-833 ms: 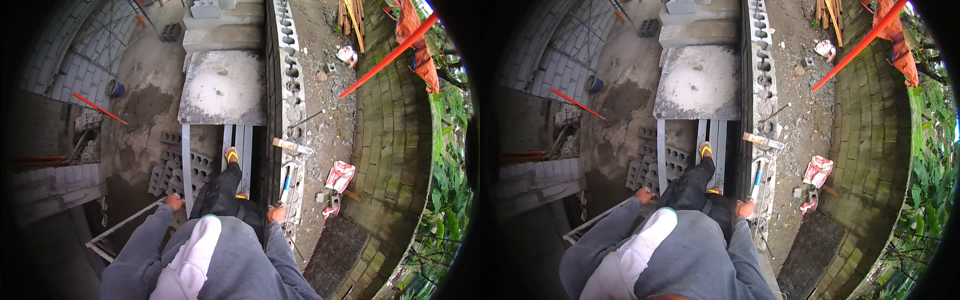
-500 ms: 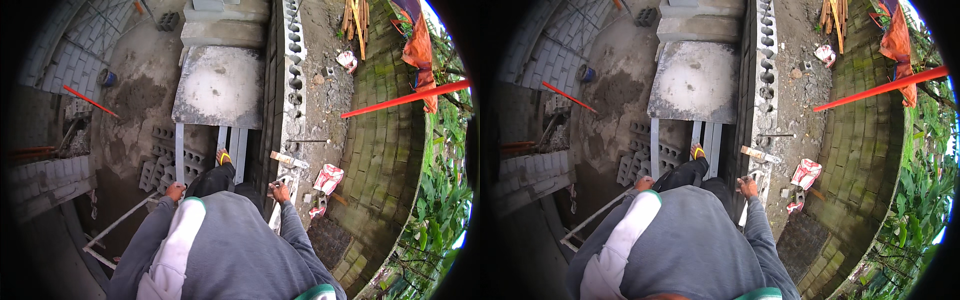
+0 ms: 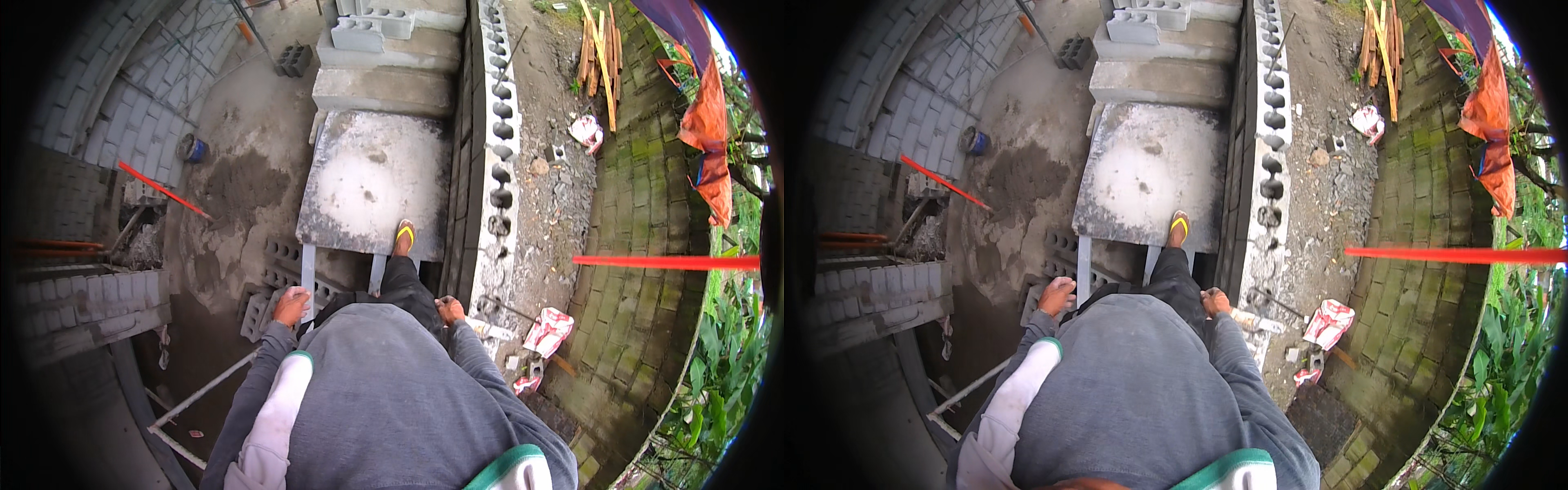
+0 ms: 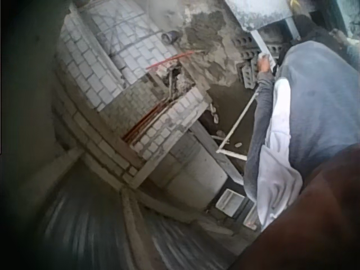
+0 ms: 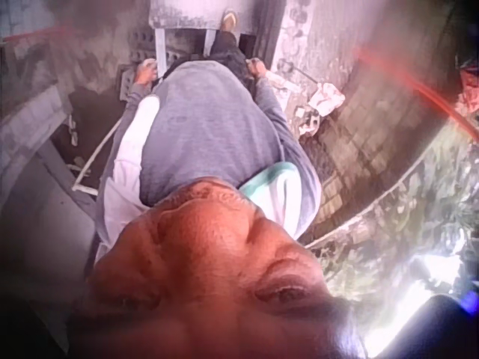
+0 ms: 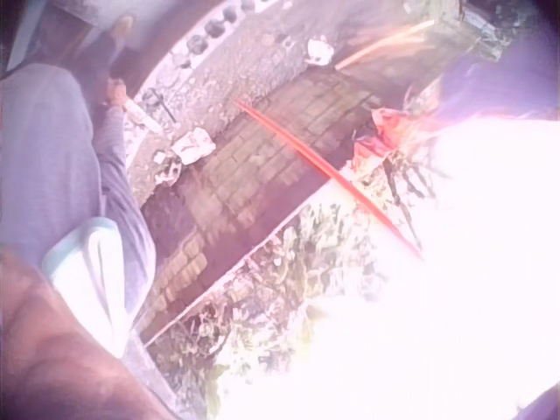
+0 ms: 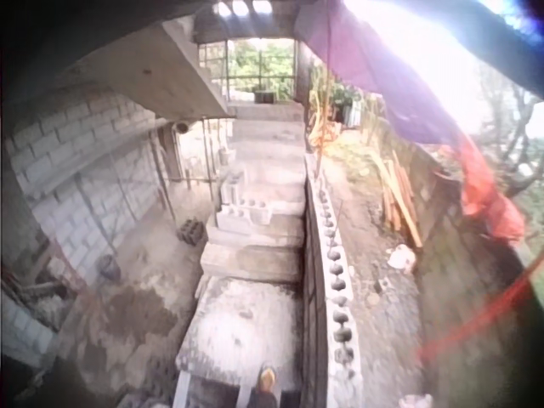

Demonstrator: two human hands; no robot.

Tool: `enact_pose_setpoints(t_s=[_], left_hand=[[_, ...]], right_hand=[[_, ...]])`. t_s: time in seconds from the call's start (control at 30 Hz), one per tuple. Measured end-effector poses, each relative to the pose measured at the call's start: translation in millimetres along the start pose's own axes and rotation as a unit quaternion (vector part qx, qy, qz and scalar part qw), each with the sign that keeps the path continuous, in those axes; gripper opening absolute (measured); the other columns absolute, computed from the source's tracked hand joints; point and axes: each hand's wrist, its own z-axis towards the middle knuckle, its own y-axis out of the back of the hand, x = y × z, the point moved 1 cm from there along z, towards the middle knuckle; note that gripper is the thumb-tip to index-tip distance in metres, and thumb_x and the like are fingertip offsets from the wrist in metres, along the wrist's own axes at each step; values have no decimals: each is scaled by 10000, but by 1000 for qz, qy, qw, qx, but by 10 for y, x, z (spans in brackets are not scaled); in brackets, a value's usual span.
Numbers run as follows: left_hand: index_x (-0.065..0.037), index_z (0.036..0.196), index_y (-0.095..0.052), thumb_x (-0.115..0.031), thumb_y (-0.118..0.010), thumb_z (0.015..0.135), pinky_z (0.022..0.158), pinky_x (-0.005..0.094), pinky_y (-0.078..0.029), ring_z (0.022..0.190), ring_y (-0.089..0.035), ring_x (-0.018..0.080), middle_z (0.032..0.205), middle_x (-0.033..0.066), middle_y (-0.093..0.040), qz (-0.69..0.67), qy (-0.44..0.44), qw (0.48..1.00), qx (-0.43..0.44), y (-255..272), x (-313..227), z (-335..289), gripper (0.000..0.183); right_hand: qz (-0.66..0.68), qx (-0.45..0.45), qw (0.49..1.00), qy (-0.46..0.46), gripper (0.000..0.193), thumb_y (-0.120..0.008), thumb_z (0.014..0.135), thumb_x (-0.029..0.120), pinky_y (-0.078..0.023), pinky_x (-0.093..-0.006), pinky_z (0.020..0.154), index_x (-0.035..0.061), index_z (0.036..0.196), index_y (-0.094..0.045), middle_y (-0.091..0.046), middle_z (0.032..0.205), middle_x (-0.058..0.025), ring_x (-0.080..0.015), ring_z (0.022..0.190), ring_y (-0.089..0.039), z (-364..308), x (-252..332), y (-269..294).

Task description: The person uses a hammer to chip away at a concrete surface, then retrieves a tape measure and pencil to measure and mark lines on the concrete. The person stands on scaffolding planks while performing these actions.

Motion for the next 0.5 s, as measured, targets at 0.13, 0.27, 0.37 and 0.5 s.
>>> enact_pose_setpoints(t_s=[0.13, 0.27, 0.37, 0.5], left_hand=[[-39, 1341, -567, -347, -688, 962, 757, 336, -554, 944, -694, 186, 1271, 107, -672, 15, -42, 999, 20, -363, -1151, 685, 503], [-50, 1324, -575, -384, -676, 969, 751, 333, -547, 937, -680, 157, 1275, 96, -669, 92, -70, 988, 104, -762, -2581, 1255, 498], [-62, 1325, -572, -376, -667, 981, 743, 327, -547, 923, -681, 158, 1253, 85, -662, 114, -110, 980, 117, -834, -3402, 1747, 475], [-54, 1297, -581, -351, -664, 989, 697, 314, -536, 903, -691, 165, 1221, 77, -665, 45, -118, 989, 78, -863, -3945, 2369, 435]], right_hand=[[230, 36, 962, -142, 310, -666, 1004, 329, -554, -340, 520, 19, 1006, -657, -726, 779, -135, -193, 597, -688, 599, 359, 347], [305, 2, 939, -157, 239, -655, 1014, 269, -577, -358, 516, 31, 1029, -638, -724, 815, -112, -188, 618, -665, 1047, 566, 686], [318, 20, 930, -186, 213, -652, 1015, 252, -590, -372, 529, 40, 1032, -642, -733, 865, -113, -197, 641, -670, 1402, 784, 920], [264, 65, 943, -192, 130, -572, 972, 125, -598, -379, 550, 56, 1047, -652, -738, 903, -106, -201, 656, -686, 1957, 768, 1238]])
